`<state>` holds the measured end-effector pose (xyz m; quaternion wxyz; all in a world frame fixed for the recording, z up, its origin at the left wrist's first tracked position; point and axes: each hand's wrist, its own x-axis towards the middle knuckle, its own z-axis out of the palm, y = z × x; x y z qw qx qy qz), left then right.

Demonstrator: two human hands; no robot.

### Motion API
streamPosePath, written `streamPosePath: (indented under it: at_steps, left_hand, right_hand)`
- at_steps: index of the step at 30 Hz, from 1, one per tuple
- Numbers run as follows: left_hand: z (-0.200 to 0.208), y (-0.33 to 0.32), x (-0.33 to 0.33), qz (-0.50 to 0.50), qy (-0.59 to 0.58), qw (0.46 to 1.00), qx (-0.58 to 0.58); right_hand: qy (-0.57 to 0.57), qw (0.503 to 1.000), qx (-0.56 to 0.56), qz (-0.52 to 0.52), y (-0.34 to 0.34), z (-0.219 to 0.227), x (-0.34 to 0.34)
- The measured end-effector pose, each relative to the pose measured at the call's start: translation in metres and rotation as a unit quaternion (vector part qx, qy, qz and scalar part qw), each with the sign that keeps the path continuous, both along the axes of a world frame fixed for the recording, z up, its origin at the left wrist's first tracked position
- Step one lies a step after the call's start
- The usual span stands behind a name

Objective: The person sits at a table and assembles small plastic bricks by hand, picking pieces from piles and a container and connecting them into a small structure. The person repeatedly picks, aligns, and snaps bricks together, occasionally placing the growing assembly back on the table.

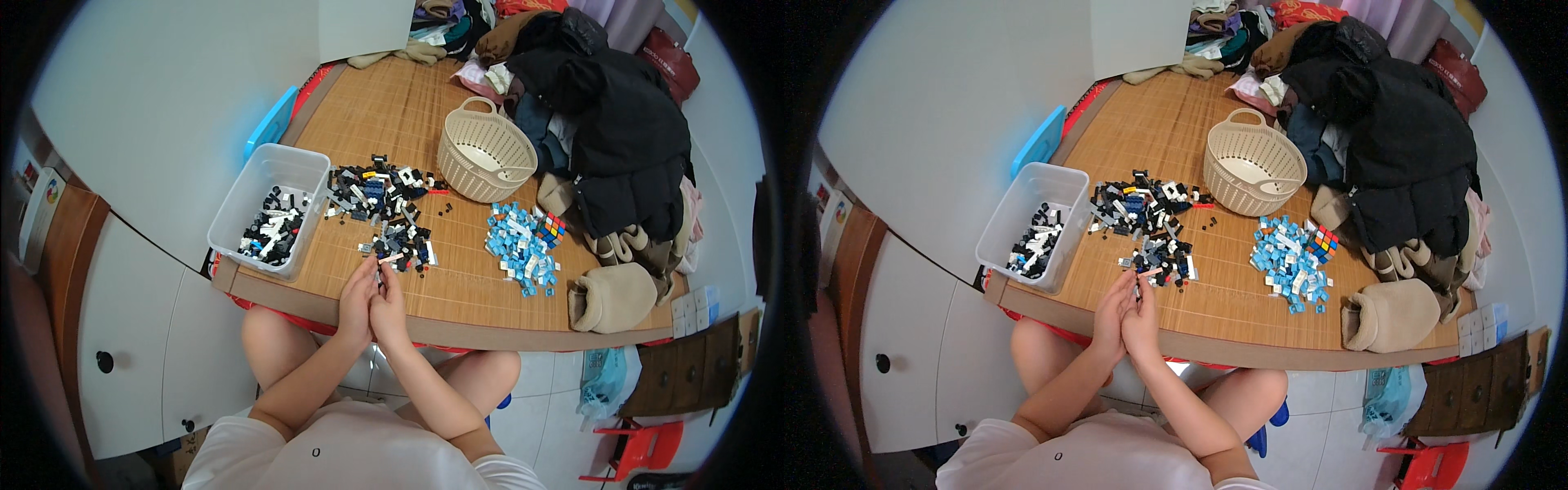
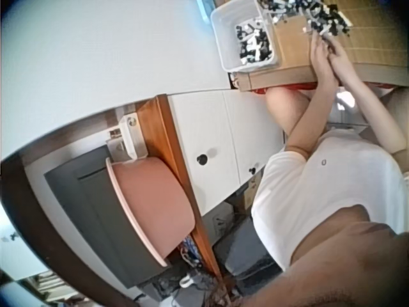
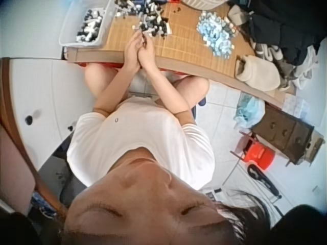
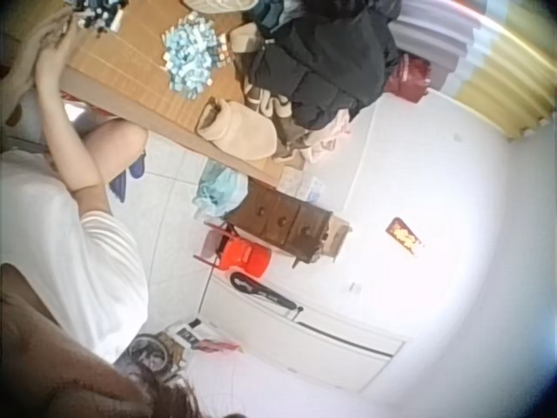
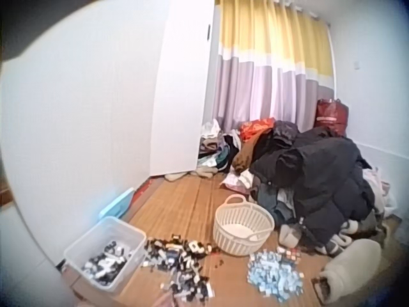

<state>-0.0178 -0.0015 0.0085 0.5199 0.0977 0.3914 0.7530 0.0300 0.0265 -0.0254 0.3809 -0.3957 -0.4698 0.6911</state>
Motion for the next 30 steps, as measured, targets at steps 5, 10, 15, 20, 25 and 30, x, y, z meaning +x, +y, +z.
streamPosePath:
  at_steps: [5,10,15,20,25,30]
  left_hand:
    - [-0.001,0.0,0.003,0.018,-0.031,0.999,0.024]
    - [-0.005,-0.002,0.005,0.027,-0.053,0.997,0.04]
    - [-0.011,-0.004,0.005,0.045,-0.072,0.995,0.055]
    - [-0.004,-0.008,0.006,0.045,-0.076,0.993,0.08]
    - [0.018,-0.016,0.005,0.047,-0.065,0.99,0.115]
    - [0.048,-0.03,-0.007,0.062,-0.014,0.985,0.162]
  right_hand:
    - [0.022,0.999,0.014,-0.022,-0.007,0.011,0.0]
    - [0.084,0.995,0.002,-0.061,-0.013,0.015,0.001]
    - [0.094,0.994,0.002,-0.051,-0.015,0.017,0.007]
    - [0.121,0.991,-0.001,-0.06,-0.019,0.024,0.009]
    - [0.139,0.989,0.03,-0.047,-0.027,0.05,0.01]
    - [0.169,0.983,0.072,-0.002,-0.037,0.084,0.0]
